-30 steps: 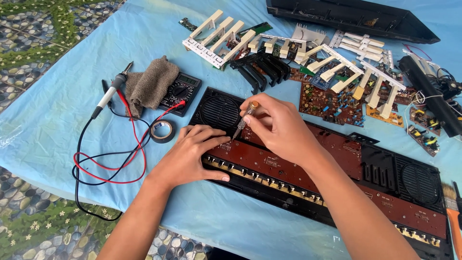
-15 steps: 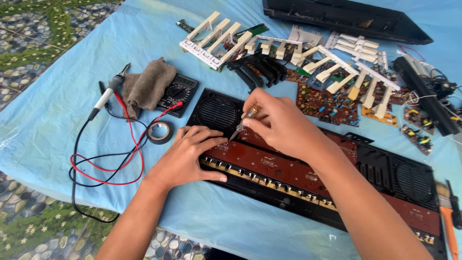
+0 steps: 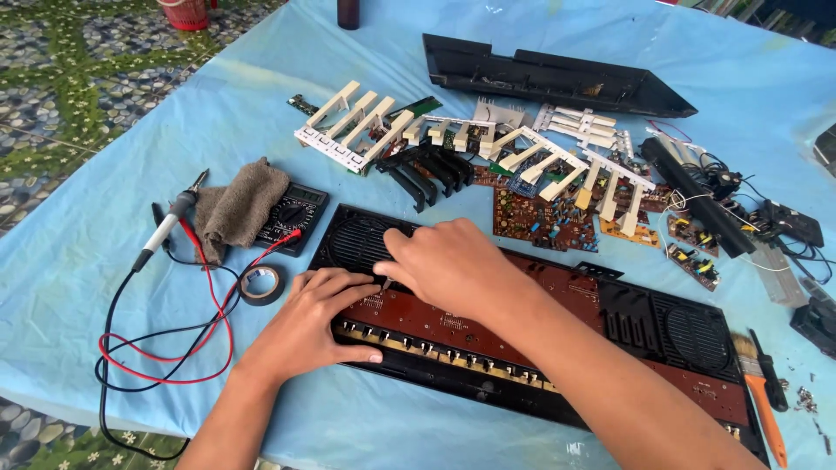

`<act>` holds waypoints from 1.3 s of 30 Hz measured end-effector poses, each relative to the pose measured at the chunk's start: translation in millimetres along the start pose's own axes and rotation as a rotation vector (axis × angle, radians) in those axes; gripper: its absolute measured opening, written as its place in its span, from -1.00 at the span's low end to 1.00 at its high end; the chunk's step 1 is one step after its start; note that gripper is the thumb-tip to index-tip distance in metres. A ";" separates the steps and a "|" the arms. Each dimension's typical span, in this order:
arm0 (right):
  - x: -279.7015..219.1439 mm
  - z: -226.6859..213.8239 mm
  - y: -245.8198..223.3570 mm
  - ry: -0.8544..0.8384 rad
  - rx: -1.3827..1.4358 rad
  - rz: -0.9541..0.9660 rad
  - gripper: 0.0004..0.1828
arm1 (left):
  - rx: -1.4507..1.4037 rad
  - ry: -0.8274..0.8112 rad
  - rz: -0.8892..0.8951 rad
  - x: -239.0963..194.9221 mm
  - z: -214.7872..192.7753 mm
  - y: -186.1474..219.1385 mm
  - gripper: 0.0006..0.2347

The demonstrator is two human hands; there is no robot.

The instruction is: The person uses a screwdriver to remove screws from the back panel of a disassembled electronic keyboard. They then use a brush to clean dust from the internal components and the speaker grille area.

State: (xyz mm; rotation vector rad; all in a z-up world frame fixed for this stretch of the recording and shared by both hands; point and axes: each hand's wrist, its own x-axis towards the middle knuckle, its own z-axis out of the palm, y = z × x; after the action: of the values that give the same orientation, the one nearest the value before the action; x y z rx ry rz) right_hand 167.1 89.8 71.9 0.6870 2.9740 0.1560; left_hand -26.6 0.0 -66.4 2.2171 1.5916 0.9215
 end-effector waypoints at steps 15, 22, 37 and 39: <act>11.6 6.8 -9.0 -0.117 0.051 0.028 -0.85 | 0.061 -0.002 0.090 -2.5 11.8 -19.6 -0.24; 13.6 27.1 -5.7 0.097 -0.123 0.097 -0.59 | 0.061 0.002 0.070 -4.2 15.8 -23.3 -0.23; 11.9 -14.2 -14.9 -0.299 0.206 0.064 -0.68 | -0.070 -0.190 -0.064 -0.1 22.9 -38.5 -0.26; 12.9 -1.6 -2.6 -0.256 0.139 -0.100 -0.78 | 0.001 -0.140 -0.033 -1.9 39.7 -58.7 -0.28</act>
State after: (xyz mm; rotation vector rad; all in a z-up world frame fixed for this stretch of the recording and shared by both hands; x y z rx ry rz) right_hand 154.3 93.1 72.4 0.5249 2.7822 -0.1368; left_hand -46.4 25.7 -129.4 2.1964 1.5610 0.7388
